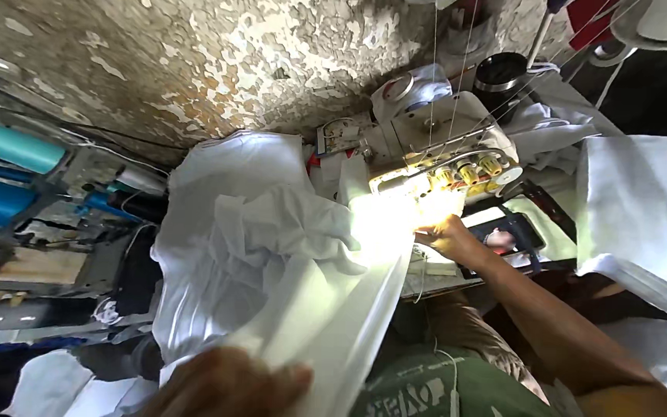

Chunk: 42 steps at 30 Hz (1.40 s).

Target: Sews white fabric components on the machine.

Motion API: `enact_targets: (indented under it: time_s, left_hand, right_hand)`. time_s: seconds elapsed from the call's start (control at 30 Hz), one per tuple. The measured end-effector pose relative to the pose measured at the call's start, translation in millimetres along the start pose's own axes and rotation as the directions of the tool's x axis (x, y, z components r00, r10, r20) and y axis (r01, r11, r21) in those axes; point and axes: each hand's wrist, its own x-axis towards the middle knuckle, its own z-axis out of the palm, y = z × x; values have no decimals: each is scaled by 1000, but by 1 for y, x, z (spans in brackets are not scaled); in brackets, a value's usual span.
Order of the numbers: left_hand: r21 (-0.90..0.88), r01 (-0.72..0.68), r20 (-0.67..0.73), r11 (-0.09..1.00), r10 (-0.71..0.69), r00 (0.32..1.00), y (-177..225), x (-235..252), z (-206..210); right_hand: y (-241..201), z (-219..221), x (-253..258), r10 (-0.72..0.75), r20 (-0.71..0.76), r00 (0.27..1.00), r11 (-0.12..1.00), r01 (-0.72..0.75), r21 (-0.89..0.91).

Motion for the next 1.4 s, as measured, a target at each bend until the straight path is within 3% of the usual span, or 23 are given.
enact_targets:
  time_s: [0.03,0.1,0.23,0.3,0.4,0.53,0.67,0.93,1.2,1.4]
  left_hand:
    - [33,-35,-54,999,36,998,-18,-2,8]
    - [-82,-27,-139,996,15,990,-47,13,32]
    - [-405,260,197,877,-194,961,-94,24,107]
    - [-350,386,349,854,-264,899,-115,8,151]
    - [-128,386,367,913,-318,874,-139,-14,199]
    - [-127,253,322,959,-202,925,-151,-15,212]
    - [-149,228,314,962,-173,934,-151,-14,213]
    - [148,110,296,983,-150,943,-121,-9,237]
    - [-29,103,164,994,-97,982,-132,-46,234]
    - [-59,144,293,988,-121,949,-143,-30,225]
  right_hand:
    - [-1,3,-5,92,7,996,993,-92,72]
    - [-5,15,-19,219,6,976,956,-216,198]
    - [3,49,-46,118,-184,976,954,-60,294]
    - [2,54,-49,44,-247,968,954,32,298]
    - [-1,57,-52,55,-267,962,958,24,287]
    - [2,69,-53,158,-262,952,921,-47,387]
    - [2,76,-53,170,-294,941,907,-32,420]
    - [4,78,-54,134,-357,925,925,13,380]
    - [5,73,-60,112,-324,939,943,3,333]
    - [4,80,-53,196,-320,927,914,-54,403]
